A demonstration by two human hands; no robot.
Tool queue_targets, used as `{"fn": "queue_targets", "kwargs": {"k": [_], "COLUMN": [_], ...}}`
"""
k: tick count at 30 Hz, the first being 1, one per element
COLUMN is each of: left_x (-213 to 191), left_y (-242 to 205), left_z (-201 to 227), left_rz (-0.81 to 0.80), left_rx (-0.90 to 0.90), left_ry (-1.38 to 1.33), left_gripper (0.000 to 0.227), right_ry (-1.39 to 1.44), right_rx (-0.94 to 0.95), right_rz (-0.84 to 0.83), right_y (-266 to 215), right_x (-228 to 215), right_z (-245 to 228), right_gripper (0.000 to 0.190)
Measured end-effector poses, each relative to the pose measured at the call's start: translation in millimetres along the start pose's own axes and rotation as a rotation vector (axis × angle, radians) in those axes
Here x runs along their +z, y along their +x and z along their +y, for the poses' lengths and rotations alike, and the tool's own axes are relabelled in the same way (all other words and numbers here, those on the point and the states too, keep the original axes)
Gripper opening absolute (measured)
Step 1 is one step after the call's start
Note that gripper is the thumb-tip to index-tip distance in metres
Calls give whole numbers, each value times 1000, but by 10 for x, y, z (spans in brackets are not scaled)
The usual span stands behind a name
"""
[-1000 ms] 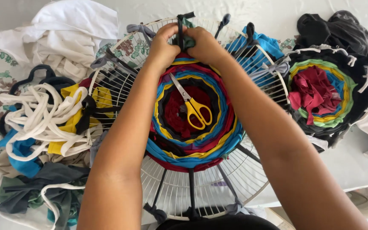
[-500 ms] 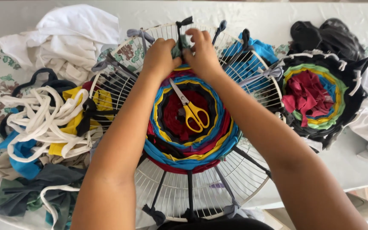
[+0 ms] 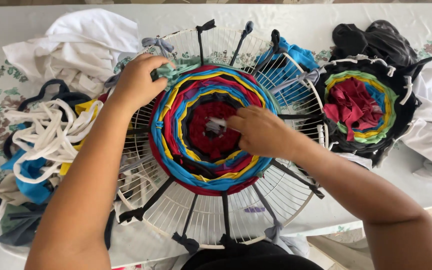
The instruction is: Weaving strips of recycled fabric into a metal fan guard frame to create a circular rug.
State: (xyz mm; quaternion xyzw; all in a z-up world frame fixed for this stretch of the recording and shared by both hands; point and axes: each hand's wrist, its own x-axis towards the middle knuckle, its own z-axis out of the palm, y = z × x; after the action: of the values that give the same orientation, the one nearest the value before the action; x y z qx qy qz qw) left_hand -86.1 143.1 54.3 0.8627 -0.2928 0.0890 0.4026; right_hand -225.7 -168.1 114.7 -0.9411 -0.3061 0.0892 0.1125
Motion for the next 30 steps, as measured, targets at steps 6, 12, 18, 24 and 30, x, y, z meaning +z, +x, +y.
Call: {"fn": "queue_targets", "kwargs": {"k": [6,12,18,24,30], "left_x": [-86,21,185,-115,54], "left_y": [-145,-101,-177,-685,-864], "left_z": [45,47,-227,0,-274], "left_rz": [-42,-43,127,314,-91], "left_rx": [-7,-244,-382,-213,-458], "left_ry": [379,683,399,174,241], "left_gripper": [40,34,66,24,45], "right_ry": [174,638,534,438,155], "right_rx": [-277,-218,-296,20,31], "right_rz": [233,339,570,648,400], "right_y": [363,1229,1907,2183,2529], "right_x": [-166,-109,565,897,1096], "right_z": [125,-276,-187,-91,-75], "right_gripper": [13,36,41,34,15]}}
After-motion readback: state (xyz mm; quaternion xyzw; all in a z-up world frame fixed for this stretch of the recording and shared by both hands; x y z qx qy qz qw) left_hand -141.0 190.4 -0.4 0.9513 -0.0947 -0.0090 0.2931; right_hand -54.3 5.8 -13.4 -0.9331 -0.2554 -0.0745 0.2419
